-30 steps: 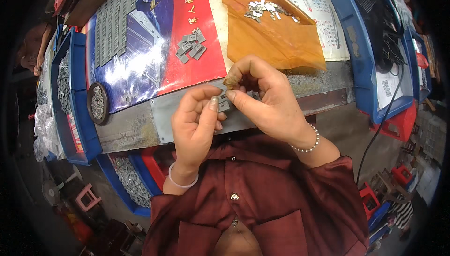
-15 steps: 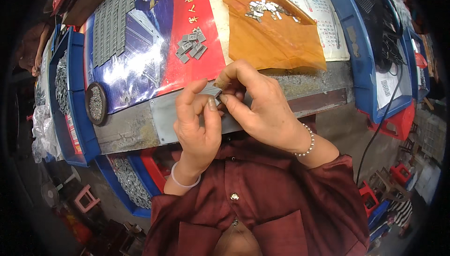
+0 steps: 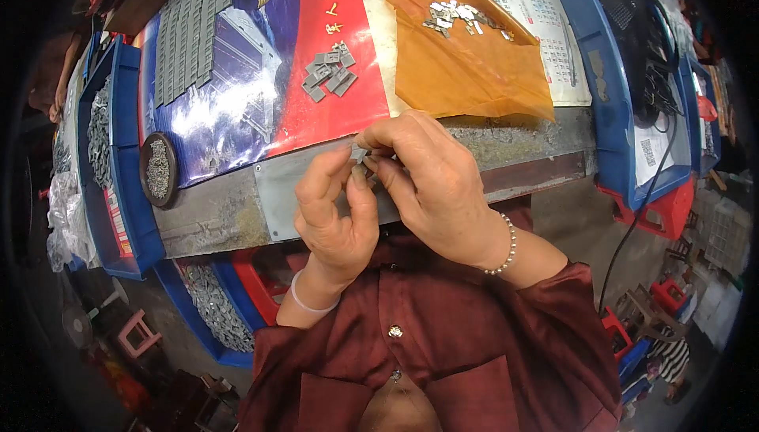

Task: Assembling small hardware components by manually inserting plastic pieces into metal housings.

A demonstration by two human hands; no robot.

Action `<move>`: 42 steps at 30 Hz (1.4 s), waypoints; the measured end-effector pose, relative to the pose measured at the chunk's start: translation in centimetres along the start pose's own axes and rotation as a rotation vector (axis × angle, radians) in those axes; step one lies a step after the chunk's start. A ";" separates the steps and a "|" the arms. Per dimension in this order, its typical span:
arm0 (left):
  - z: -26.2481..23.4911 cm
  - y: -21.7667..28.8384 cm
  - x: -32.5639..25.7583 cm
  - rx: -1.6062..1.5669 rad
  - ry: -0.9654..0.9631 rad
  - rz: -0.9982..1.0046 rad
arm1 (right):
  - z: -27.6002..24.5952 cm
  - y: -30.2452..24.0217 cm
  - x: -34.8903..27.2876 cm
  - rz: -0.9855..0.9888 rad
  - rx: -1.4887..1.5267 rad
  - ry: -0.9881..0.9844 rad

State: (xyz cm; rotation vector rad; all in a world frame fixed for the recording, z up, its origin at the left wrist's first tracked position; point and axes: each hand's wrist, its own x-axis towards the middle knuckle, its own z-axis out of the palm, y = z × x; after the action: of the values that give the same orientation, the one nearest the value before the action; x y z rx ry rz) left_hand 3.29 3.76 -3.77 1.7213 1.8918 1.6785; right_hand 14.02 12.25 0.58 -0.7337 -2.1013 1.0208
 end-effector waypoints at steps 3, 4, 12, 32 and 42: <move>-0.1 -0.1 0.0 -0.039 0.007 0.000 | -0.1 0.2 -0.1 0.000 0.040 -0.002; -0.1 -0.1 -0.1 -0.038 0.010 -0.001 | -0.1 0.3 -0.1 0.005 0.066 -0.014; -0.6 0.2 -0.3 -0.190 -0.050 -0.124 | 0.0 0.9 -0.3 0.280 0.457 -0.092; -1.8 1.0 0.6 -0.581 -0.201 -0.644 | -1.3 1.9 -0.4 0.614 0.916 -0.212; -1.0 1.1 0.5 -0.446 -0.131 -0.483 | -1.2 1.5 -0.4 0.598 0.842 -0.198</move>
State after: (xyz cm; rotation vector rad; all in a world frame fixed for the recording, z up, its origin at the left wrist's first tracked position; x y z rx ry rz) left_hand 3.14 3.28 -2.34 1.0735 1.5520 1.5864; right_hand 15.46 13.26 -0.27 -0.8315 -1.3626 2.1782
